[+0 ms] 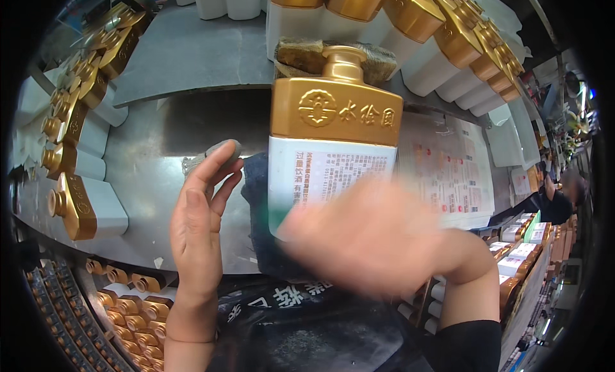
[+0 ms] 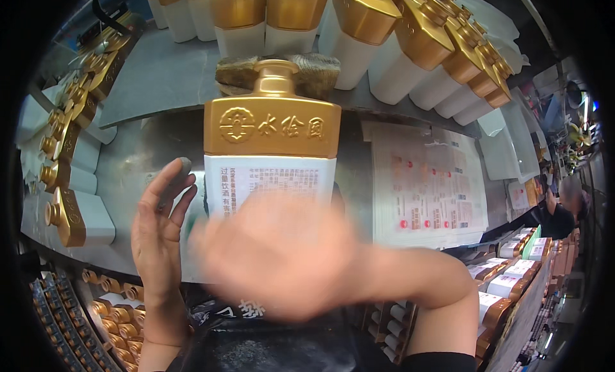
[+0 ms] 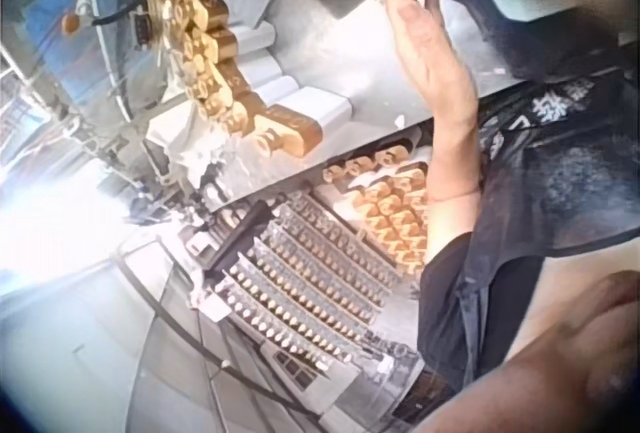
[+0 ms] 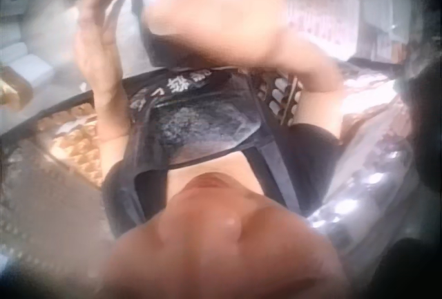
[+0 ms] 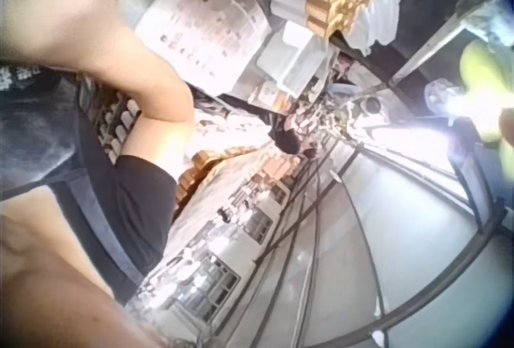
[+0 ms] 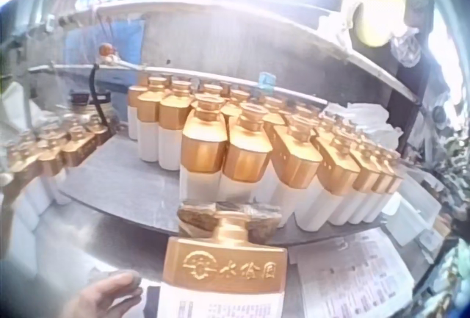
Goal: The person applies white labels to gold and white bottles on a factory assembly line. They pick up a bottle, align a label, smooth it onto the surface with a green tool, and place the bottle back on the conveyor. The person also moves a large tray of bottles to a different location.
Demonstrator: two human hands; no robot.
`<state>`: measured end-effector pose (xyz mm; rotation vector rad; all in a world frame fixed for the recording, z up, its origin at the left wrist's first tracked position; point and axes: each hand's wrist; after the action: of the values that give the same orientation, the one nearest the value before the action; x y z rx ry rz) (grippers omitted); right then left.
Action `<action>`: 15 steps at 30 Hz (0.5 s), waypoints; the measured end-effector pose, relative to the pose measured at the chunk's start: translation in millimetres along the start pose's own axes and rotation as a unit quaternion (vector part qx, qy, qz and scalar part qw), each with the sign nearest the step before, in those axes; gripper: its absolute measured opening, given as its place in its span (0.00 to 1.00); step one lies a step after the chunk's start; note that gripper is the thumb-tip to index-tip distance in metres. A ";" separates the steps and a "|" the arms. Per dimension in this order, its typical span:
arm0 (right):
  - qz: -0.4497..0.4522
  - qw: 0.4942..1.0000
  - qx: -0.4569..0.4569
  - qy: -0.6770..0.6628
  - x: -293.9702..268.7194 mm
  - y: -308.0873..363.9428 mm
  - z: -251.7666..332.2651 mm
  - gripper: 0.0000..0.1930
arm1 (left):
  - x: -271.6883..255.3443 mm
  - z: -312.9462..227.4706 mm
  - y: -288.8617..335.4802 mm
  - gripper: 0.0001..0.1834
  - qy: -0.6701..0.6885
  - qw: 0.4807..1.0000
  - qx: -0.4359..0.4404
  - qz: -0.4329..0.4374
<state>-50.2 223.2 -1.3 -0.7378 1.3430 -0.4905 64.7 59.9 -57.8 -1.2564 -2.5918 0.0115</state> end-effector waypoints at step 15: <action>-0.114 0.872 0.449 -0.155 -95.4 -29.9 -140.0 0.09 | -13.2 -0.4 0.1 0.36 -0.131 0.970 -0.009 0.203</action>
<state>-201.8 242.5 77.8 -0.1687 0.5972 -1.0411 72.7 49.7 -60.5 -1.8847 -2.4906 0.2468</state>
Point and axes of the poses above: each hand's wrist, its own y-axis away from the middle knuckle, its own x-axis out of the palm, z = x × y, and after that the axes turned 6 degrees about -z, right-handed
